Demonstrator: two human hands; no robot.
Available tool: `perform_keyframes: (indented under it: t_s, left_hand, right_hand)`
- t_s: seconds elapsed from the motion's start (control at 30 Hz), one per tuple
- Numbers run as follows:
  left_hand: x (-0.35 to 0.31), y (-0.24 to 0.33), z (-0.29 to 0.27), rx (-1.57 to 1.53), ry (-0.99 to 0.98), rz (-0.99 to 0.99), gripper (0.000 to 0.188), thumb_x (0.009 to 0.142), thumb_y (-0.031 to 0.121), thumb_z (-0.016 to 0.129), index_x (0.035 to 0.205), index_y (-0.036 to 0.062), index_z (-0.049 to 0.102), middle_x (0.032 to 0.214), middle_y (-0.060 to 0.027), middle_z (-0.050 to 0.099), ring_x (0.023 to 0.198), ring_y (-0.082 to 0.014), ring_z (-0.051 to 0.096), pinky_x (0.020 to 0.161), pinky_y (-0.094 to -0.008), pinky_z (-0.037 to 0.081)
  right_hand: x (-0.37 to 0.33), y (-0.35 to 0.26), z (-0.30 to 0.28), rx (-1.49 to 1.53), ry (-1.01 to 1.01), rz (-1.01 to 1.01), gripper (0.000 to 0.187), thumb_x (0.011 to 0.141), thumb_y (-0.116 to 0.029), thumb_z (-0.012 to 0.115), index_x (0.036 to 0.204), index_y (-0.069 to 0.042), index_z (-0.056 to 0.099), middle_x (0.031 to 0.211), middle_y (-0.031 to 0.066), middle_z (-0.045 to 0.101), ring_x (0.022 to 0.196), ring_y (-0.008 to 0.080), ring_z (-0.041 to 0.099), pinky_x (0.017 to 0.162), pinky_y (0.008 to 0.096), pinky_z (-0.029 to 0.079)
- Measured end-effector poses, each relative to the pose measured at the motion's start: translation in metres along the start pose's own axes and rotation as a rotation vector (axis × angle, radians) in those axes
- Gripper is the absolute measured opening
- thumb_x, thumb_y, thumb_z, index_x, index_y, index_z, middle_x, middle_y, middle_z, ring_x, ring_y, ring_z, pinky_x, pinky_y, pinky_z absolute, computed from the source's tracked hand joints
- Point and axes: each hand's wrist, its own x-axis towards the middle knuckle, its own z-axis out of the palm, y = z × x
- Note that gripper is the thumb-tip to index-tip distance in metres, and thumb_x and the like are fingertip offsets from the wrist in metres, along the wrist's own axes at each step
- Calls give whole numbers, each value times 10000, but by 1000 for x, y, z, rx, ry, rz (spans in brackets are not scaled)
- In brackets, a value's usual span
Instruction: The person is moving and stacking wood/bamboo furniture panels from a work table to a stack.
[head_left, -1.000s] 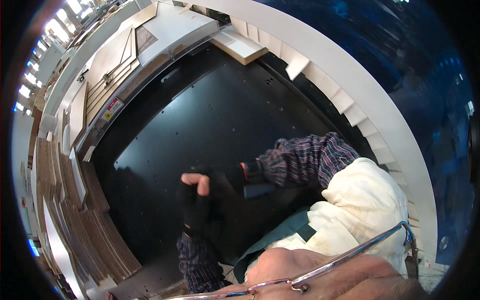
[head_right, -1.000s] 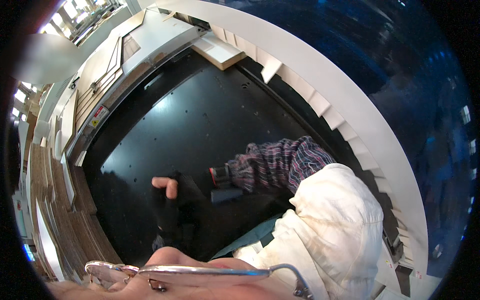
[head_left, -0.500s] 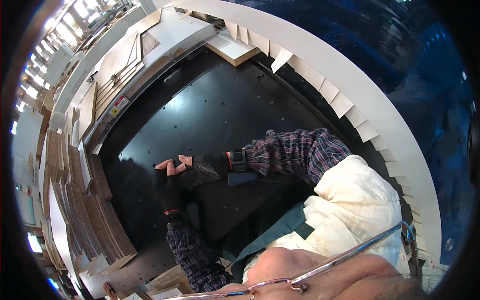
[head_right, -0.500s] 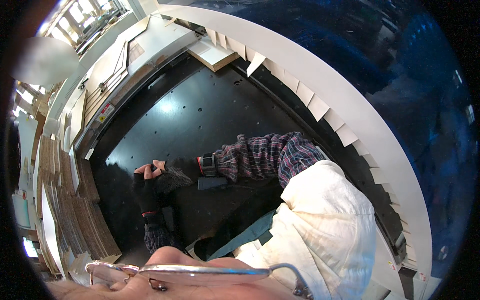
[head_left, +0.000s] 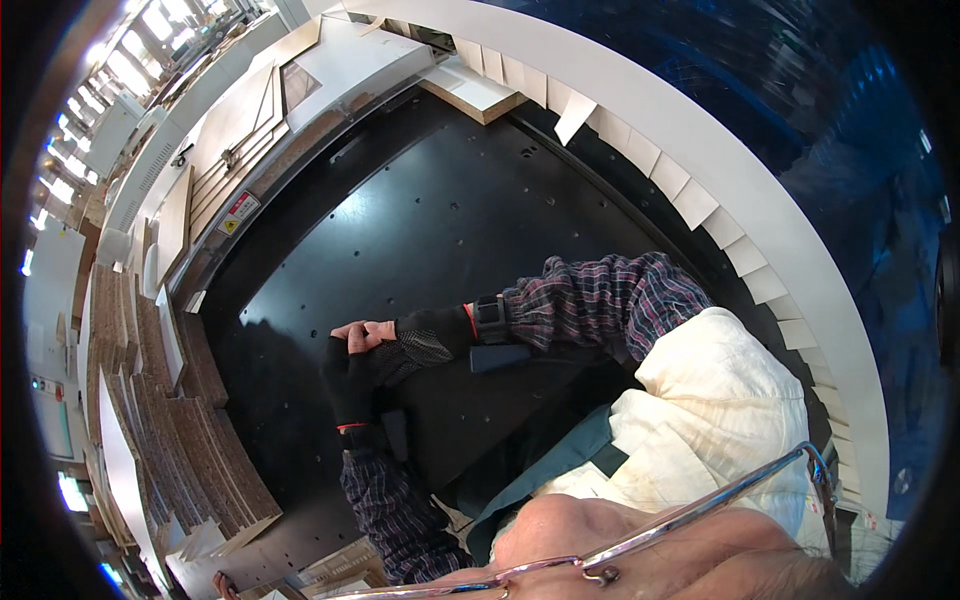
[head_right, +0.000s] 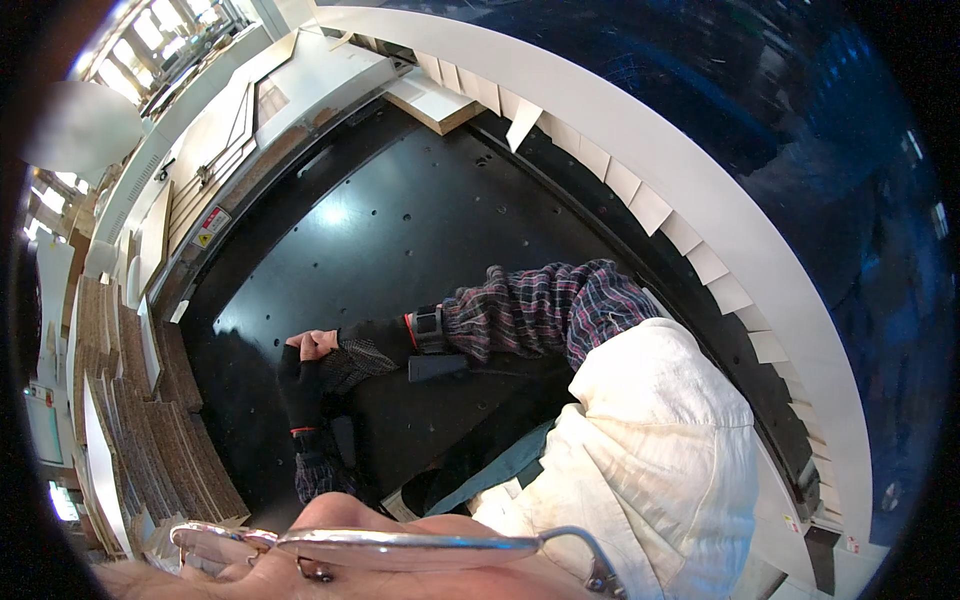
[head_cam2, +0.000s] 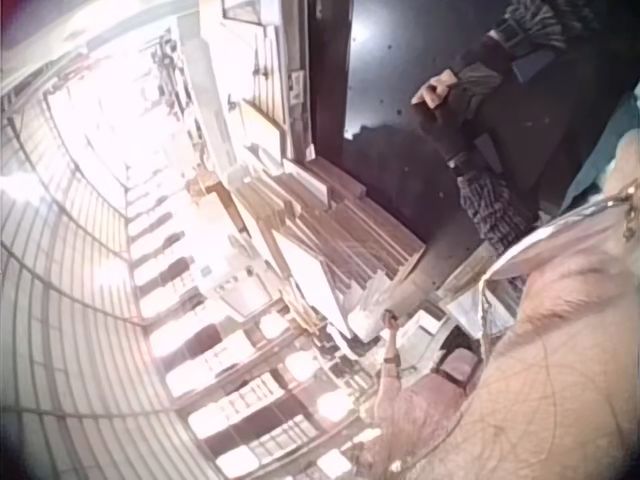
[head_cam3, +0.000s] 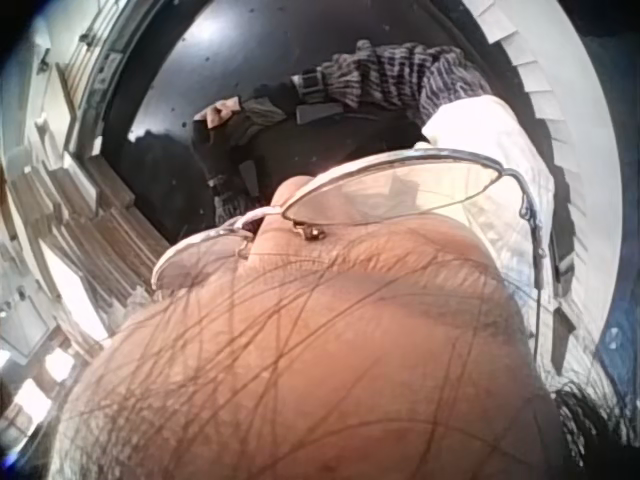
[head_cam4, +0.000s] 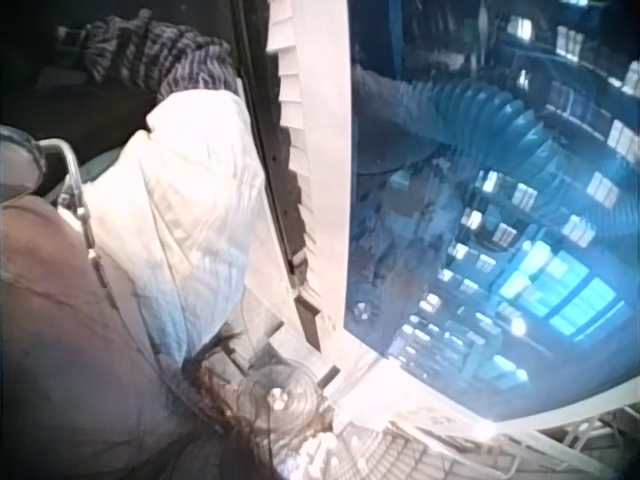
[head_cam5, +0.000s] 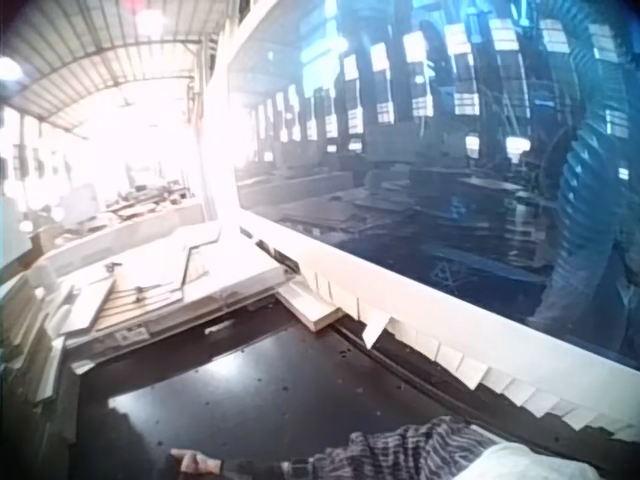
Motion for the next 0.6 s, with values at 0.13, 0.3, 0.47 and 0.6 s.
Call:
perform_keyframes:
  t_s: [0.13,0.3,0.47,0.6]
  left_hand:
    - [0,-3,0,9,8,-24,242,998,217,539,1023,8,658,907,-75,683,834,-141,622,763,-295,496]
    - [-2,0,0,17,16,14,235,998,210,538,1025,10,658,917,-74,685,839,-137,622,767,-294,493]
    - [-2,1,0,12,11,-6,223,997,198,540,1024,10,659,923,-75,684,849,-135,619,770,-292,490]
    - [-2,0,0,-14,8,16,210,995,179,540,1020,8,659,925,-73,681,852,-134,615,773,-289,487]
  right_hand:
    - [4,1,4,-230,15,-165,538,1058,-384,355,1479,-49,343,1458,109,450,1313,156,463,1072,275,407]
    - [2,0,5,-70,10,-56,540,1054,-387,364,1487,-66,333,1450,116,454,1303,177,483,1066,288,427]
    - [1,1,2,-98,4,-47,571,1045,-417,375,1502,-83,304,1448,124,451,1308,200,482,1083,312,419]
    - [3,4,-2,-125,-16,-72,574,1042,-417,382,1504,-87,296,1442,129,453,1297,215,492,1084,318,420]
